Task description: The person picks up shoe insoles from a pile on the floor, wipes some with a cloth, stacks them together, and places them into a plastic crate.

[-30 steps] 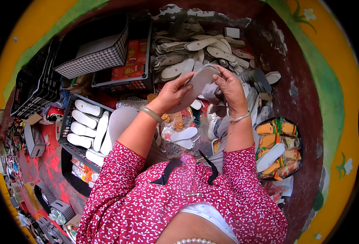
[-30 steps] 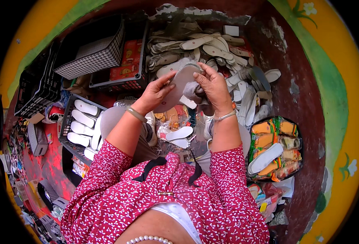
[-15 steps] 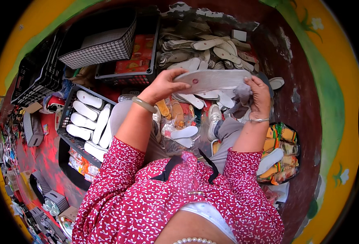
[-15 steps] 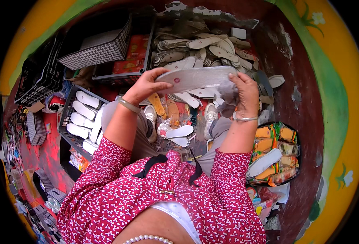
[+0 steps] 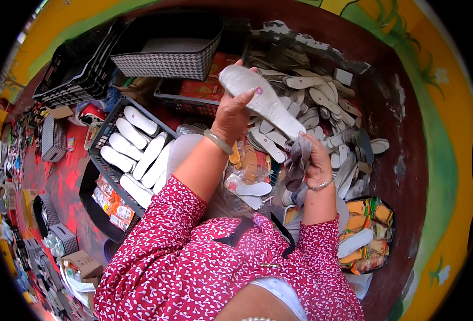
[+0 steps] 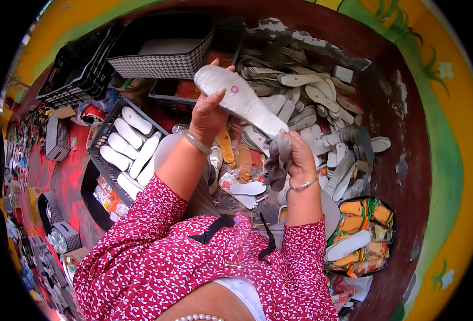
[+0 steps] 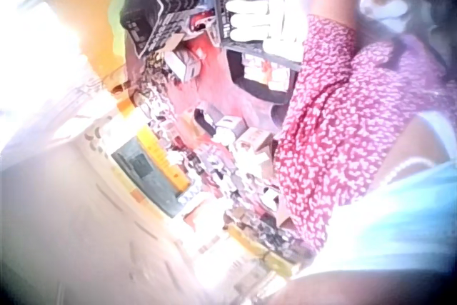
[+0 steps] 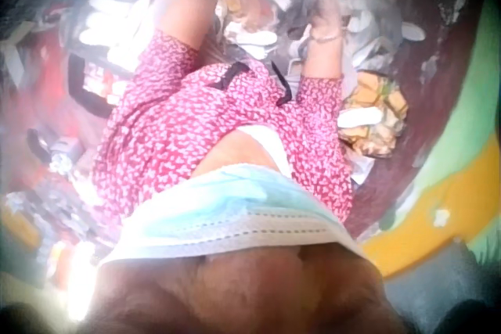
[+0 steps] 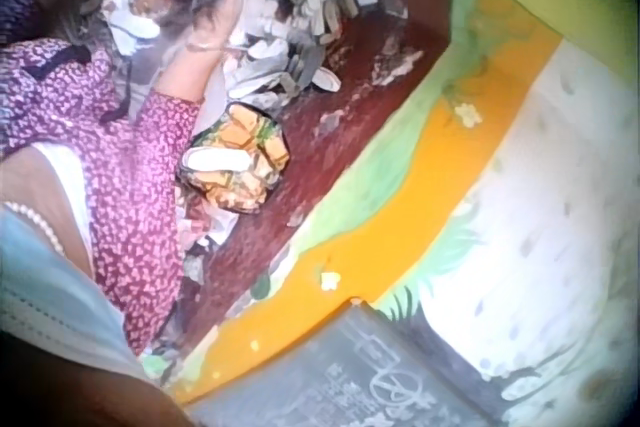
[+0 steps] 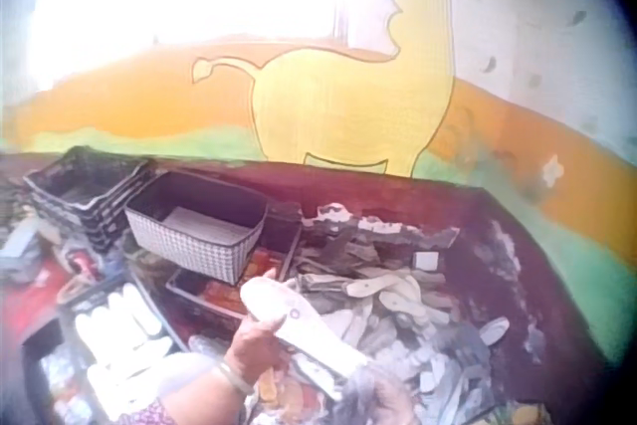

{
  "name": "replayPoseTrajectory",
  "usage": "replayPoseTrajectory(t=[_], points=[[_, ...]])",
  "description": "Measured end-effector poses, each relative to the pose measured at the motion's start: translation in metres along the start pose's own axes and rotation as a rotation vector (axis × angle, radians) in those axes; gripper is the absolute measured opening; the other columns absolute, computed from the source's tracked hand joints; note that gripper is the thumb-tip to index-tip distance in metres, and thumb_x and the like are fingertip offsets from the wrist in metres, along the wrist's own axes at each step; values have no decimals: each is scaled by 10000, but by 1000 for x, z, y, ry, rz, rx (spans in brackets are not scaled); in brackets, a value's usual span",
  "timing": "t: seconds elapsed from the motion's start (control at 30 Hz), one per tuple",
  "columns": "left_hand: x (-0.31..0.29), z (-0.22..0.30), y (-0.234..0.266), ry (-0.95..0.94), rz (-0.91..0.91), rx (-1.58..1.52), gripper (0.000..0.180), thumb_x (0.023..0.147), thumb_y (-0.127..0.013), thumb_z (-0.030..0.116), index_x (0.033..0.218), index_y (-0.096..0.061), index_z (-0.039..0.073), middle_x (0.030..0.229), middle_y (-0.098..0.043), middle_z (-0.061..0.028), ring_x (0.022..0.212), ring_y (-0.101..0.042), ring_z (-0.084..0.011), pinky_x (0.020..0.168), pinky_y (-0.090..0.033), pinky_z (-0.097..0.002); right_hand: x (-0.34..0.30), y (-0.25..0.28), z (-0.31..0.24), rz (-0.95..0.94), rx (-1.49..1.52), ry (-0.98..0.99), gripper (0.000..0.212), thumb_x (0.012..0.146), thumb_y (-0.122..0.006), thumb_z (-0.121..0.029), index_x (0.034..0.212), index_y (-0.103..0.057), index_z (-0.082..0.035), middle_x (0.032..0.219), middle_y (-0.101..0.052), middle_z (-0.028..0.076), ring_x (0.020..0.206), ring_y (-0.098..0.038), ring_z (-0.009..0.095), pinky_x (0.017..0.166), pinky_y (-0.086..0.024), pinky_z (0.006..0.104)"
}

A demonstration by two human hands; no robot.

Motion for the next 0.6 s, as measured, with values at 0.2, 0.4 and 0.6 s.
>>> replayPoseTrajectory(t=[0.2,0.4,0.6], points=[[3,8,7,5,73,-146,601,709,-554,-5,1267,-352,90,1127,-523,-169,1106,-500,-310,995,-369,-470,-9,-29,14,-185,-156,-123,284,803,-625,-123,1038,-588,33,867,-648,60,710,-618,128,639,-491,239],[4,7,15,5,193,-150,534,714,-477,-48,1224,-373,71,1012,-551,-150,1008,-550,-304,951,-413,-494,-16,-40,6,-193,-276,-9,263,790,-635,-64,1033,-601,29,870,-653,56,723,-609,104,642,-480,228],[1,3,25,-150,289,242,511,739,-410,-68,1231,-372,67,1009,-553,-138,954,-572,-282,876,-473,-455,-24,-51,-5,-76,-827,358,253,793,-626,-37,1031,-609,45,842,-622,23,754,-528,57,676,-437,211]])
Point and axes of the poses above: each hand's wrist, its own x-axis towards the middle knuckle, its own y-axis out of the back of the hand, z = x × y, the point moved 6 cm from there along x, towards the middle knuckle
